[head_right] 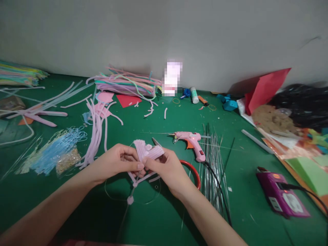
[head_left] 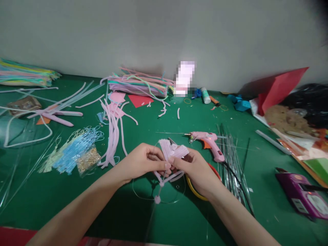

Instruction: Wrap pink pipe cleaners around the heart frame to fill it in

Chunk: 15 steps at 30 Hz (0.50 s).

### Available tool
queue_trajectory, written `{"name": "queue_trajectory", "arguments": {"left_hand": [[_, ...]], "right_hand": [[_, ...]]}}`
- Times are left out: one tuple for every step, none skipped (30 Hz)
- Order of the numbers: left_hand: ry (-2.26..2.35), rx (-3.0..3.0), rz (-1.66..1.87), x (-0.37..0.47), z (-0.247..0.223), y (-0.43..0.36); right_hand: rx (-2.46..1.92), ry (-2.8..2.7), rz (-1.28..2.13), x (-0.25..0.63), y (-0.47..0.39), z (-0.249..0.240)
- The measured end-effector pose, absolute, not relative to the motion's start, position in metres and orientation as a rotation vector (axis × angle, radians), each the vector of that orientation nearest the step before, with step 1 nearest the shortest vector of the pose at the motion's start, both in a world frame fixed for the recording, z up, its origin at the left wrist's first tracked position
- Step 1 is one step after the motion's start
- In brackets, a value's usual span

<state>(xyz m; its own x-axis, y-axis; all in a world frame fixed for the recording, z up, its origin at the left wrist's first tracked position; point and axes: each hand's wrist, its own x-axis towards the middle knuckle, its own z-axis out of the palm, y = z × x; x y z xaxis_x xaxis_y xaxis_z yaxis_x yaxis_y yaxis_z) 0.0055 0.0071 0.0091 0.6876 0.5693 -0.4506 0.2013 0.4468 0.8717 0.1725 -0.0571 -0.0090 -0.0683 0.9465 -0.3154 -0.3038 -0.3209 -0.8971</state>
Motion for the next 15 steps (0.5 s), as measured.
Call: {"name": "queue_trajectory", "arguments": {"left_hand": [[0.820, 1.107, 0.259, 0.0055, 0.0088, 0.0070], [0.820, 1.099, 0.256, 0.0055, 0.0087, 0.0069], [0.823, 1.094, 0.253, 0.0054, 0.0087, 0.0069], [0.827, 1.094, 0.251, 0.0054, 0.0088, 0.0069], [0.832, 1.097, 0.254, 0.0054, 0.0090, 0.0069], [0.838, 1.103, 0.257, 0.0053, 0.0091, 0.0070], [0.844, 1.108, 0.260, 0.0052, 0.0090, 0.0071], [0.851, 1.109, 0.261, 0.0052, 0.0088, 0.0072], [0.859, 1.106, 0.261, 0.0051, 0.0085, 0.0074], [0.866, 1.102, 0.257, 0.0051, 0.0081, 0.0075], [0.871, 1.098, 0.251, 0.0051, 0.0078, 0.0077], [0.871, 1.097, 0.237, 0.0050, 0.0076, 0.0079], [0.868, 1.095, 0.223, 0.0049, 0.0076, 0.0081], [0.863, 1.089, 0.208, 0.0046, 0.0076, 0.0085], [0.856, 1.077, 0.197, 0.0043, 0.0076, 0.0090]], "right_hand": [[-1.184, -0.812, 1.578, 0.1726, -0.0571, -0.0102], [-1.186, -0.818, 1.570, 0.1728, -0.0572, -0.0113], [-1.191, -0.825, 1.566, 0.1730, -0.0572, -0.0122], [-1.199, -0.837, 1.571, 0.1732, -0.0573, -0.0127], [-1.208, -0.854, 1.583, 0.1735, -0.0574, -0.0129], [-1.214, -0.874, 1.598, 0.1737, -0.0574, -0.0127], [-1.219, -0.893, 1.606, 0.1740, -0.0574, -0.0124], [-1.222, -0.910, 1.607, 0.1742, -0.0573, -0.0120], [-1.221, -0.921, 1.601, 0.1744, -0.0572, -0.0117], [-1.218, -0.924, 1.590, 0.1745, -0.0570, -0.0117], [-1.215, -0.919, 1.576, 0.1747, -0.0567, -0.0121], [-1.215, -0.906, 1.559, 0.1749, -0.0564, -0.0128], [-1.222, -0.885, 1.540, 0.1751, -0.0559, -0.0138], [-1.233, -0.859, 1.517, 0.1755, -0.0554, -0.0149], [-1.246, -0.834, 1.493, 0.1758, -0.0548, -0.0158]]}}
